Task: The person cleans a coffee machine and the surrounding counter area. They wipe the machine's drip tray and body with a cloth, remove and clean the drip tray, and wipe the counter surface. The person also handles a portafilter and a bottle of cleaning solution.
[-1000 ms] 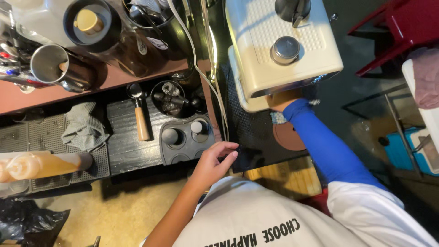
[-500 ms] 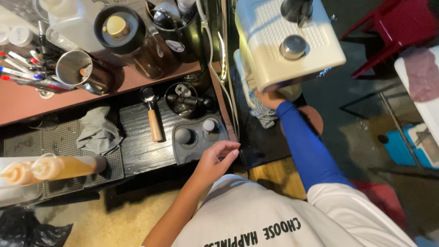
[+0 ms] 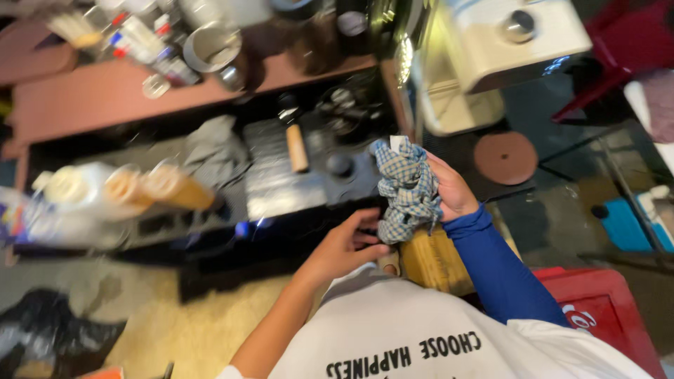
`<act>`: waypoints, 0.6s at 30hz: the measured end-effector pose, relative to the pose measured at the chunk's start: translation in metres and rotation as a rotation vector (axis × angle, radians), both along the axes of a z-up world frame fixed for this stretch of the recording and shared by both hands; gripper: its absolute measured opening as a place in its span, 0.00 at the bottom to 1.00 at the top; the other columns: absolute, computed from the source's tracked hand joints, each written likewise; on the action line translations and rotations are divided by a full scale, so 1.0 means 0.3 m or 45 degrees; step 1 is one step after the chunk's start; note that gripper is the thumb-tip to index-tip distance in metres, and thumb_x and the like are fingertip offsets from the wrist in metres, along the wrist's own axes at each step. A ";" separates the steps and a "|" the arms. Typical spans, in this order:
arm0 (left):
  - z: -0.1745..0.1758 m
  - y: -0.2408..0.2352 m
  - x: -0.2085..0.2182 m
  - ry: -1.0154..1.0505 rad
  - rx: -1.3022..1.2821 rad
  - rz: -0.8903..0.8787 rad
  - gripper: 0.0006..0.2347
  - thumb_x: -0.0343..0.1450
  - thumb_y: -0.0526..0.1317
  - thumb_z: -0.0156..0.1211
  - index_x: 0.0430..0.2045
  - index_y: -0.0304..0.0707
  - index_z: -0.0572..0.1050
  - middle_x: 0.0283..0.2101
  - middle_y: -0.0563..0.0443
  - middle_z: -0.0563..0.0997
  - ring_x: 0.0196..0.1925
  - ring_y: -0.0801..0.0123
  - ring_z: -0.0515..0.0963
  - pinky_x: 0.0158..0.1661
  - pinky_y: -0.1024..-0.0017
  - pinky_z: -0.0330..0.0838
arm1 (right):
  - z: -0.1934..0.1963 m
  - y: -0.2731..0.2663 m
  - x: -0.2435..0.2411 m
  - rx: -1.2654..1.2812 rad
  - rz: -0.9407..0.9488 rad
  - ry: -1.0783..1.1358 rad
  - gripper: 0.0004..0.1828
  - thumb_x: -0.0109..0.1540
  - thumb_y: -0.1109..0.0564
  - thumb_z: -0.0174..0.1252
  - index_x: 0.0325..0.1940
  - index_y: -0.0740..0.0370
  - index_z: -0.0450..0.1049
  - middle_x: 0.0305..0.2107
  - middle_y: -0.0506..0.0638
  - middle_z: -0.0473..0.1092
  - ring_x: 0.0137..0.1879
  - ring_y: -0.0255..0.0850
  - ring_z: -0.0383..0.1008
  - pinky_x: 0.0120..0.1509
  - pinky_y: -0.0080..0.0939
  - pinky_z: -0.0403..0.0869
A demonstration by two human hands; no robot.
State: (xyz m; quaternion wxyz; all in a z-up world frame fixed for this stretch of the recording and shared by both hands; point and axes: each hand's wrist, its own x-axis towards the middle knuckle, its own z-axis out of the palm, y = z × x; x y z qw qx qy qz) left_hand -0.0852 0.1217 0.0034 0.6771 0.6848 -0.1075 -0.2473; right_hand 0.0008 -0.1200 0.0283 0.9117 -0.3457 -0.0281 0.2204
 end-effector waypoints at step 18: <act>-0.450 0.617 -0.984 0.318 -0.892 2.102 0.22 0.68 0.36 0.69 0.57 0.34 0.70 0.50 0.44 0.81 0.50 0.62 0.83 0.48 0.62 0.79 | -0.379 1.155 -0.553 -1.008 1.360 -0.848 0.19 0.70 0.52 0.52 0.64 0.61 0.69 0.47 0.48 0.71 0.50 0.34 0.70 0.52 0.33 0.70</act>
